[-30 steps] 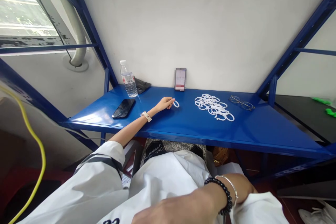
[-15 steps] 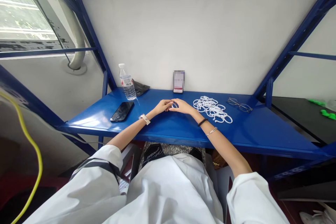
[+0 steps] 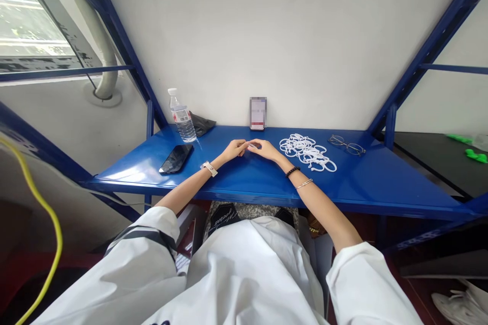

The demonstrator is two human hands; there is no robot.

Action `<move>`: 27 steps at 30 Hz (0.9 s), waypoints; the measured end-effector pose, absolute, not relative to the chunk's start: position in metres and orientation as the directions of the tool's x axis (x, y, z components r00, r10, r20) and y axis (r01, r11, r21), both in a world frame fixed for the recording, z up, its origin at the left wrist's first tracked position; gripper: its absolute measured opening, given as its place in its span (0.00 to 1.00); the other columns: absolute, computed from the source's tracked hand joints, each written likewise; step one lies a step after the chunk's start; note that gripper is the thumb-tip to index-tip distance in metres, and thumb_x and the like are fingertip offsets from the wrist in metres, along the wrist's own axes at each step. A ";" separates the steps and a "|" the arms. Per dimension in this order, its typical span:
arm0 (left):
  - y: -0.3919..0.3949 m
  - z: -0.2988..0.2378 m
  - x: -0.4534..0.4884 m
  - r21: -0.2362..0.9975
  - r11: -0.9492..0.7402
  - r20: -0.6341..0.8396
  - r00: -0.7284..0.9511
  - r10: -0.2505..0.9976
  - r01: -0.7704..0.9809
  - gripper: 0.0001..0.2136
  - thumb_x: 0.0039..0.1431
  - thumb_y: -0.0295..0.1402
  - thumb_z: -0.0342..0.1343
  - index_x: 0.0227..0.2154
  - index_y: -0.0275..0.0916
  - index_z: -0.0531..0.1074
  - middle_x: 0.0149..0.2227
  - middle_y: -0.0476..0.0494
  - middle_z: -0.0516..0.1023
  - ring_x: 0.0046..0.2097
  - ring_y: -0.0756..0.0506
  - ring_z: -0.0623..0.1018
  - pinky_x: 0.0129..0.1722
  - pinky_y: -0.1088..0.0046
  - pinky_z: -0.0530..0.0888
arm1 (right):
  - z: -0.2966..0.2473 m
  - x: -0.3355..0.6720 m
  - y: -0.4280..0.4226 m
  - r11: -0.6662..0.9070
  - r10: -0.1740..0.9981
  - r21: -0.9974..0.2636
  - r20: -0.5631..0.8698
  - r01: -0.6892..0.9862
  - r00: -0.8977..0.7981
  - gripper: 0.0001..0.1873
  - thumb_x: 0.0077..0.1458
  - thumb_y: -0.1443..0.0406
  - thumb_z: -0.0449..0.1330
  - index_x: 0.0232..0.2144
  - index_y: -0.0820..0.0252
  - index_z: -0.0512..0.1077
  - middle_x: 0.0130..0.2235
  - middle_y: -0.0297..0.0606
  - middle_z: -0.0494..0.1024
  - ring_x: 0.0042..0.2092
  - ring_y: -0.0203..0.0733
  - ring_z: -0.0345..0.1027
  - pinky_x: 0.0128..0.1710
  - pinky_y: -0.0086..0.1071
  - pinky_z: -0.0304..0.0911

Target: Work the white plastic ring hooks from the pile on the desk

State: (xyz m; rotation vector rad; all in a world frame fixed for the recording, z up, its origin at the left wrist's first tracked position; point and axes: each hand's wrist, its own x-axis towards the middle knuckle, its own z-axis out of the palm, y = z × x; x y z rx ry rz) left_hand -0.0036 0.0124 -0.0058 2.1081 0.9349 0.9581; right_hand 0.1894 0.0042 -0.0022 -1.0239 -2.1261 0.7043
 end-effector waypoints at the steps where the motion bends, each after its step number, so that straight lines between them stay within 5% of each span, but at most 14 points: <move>1: 0.013 -0.006 -0.004 0.767 -0.544 0.355 0.481 0.802 0.340 0.21 0.60 0.50 0.46 0.22 0.37 0.62 0.15 0.52 0.66 0.19 0.54 0.65 0.24 0.78 0.63 | -0.003 0.190 0.006 0.542 0.821 -0.700 0.325 0.465 -0.468 0.21 0.56 0.52 0.58 0.46 0.58 0.73 0.45 0.42 0.78 0.45 0.47 0.70 0.46 0.39 0.63; 19: 0.013 -0.007 -0.004 0.783 -0.548 0.371 0.485 0.792 0.295 0.22 0.59 0.53 0.46 0.28 0.36 0.67 0.15 0.53 0.66 0.19 0.54 0.66 0.23 0.78 0.63 | -0.003 0.184 -0.002 0.574 0.817 -0.629 0.397 0.525 -0.417 0.21 0.55 0.52 0.59 0.46 0.58 0.72 0.41 0.40 0.78 0.38 0.43 0.69 0.36 0.34 0.63; 27: 0.013 -0.004 -0.005 0.771 -0.561 0.387 0.477 0.789 0.302 0.22 0.58 0.52 0.48 0.23 0.36 0.64 0.15 0.53 0.65 0.19 0.54 0.64 0.24 0.78 0.62 | 0.000 0.184 -0.007 0.555 0.829 -0.617 0.356 0.558 -0.431 0.23 0.56 0.49 0.56 0.43 0.61 0.72 0.37 0.40 0.76 0.36 0.43 0.67 0.36 0.34 0.60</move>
